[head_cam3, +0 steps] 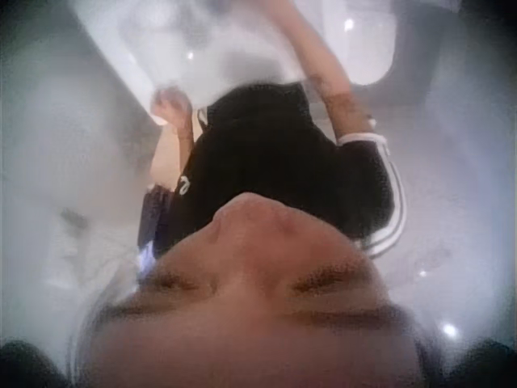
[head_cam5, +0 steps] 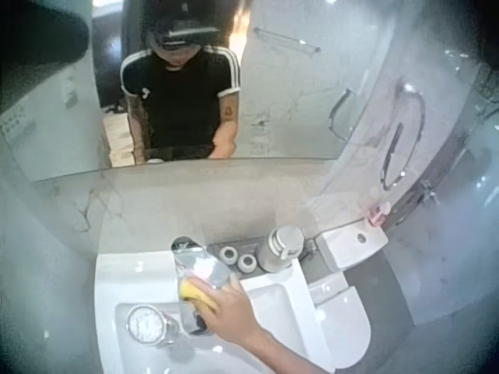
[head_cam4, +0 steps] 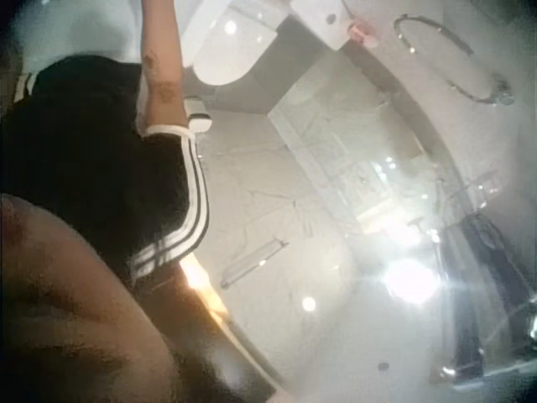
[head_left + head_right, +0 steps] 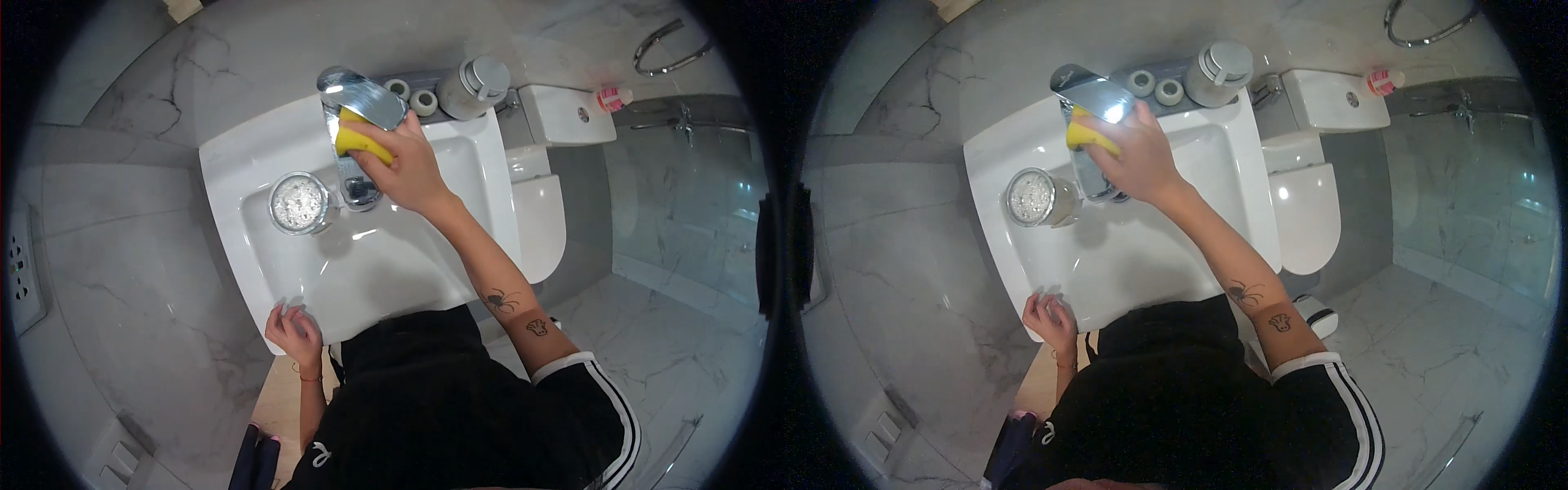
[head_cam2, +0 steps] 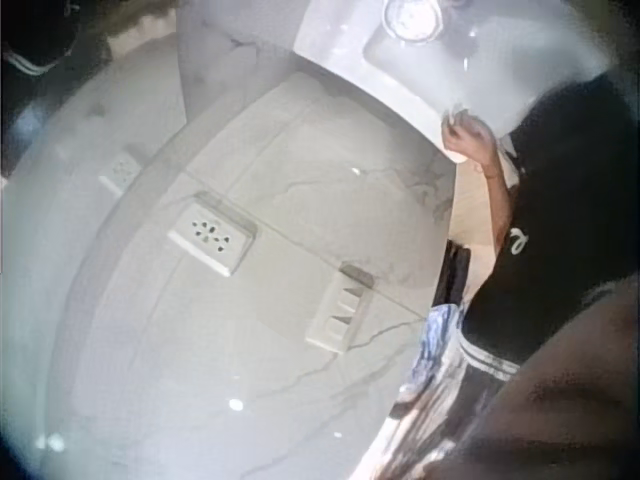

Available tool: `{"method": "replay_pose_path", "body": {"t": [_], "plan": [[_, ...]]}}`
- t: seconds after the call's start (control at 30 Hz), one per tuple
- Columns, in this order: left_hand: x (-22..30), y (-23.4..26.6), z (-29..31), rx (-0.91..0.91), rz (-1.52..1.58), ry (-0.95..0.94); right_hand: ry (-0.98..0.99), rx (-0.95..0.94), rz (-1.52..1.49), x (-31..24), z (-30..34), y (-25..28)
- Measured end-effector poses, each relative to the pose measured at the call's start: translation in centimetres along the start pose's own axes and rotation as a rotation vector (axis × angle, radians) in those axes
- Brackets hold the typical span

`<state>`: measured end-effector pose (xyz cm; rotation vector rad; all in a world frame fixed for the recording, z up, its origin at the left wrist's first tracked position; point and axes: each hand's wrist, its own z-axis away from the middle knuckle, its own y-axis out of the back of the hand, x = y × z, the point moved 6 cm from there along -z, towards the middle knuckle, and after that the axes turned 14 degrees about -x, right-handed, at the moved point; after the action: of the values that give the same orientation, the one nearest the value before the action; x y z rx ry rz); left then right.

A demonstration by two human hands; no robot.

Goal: The person cleans a chrome sink faucet with a sponge. They wipe the top, the handle, and the sides of the faucet repeatedly with the sponge.

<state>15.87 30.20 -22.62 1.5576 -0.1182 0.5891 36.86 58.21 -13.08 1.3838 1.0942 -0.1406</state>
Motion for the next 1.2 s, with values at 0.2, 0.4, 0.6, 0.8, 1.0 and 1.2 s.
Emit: {"method": "replay_pose_path", "body": {"t": [0.2,0.4,0.6,0.8,1.0,1.2], "plan": [[1.6,0.7,-0.5,0.011,-0.056,-0.136,0.009,-0.039,0.001,-0.9,1.4,0.7],[12.5,6.4,-5.8,-0.137,0.366,-0.264,0.032,0.04,0.048,-3.0,4.3,0.6],[17.8,6.4,-7.1,-0.567,1.197,0.048,0.123,0.131,0.012,-10.4,8.3,2.0],[15.9,12.0,-12.4,-0.065,1.153,-0.168,0.228,0.12,-0.336,-12.8,8.5,3.2],[13.7,13.8,-25.5,-0.394,0.89,-0.174,-0.119,0.11,-0.401,-5.4,10.5,4.0],[15.8,3.4,-30.3,-0.907,0.801,-0.222,-0.333,0.322,-0.31,-0.2,14.6,8.3]]}}
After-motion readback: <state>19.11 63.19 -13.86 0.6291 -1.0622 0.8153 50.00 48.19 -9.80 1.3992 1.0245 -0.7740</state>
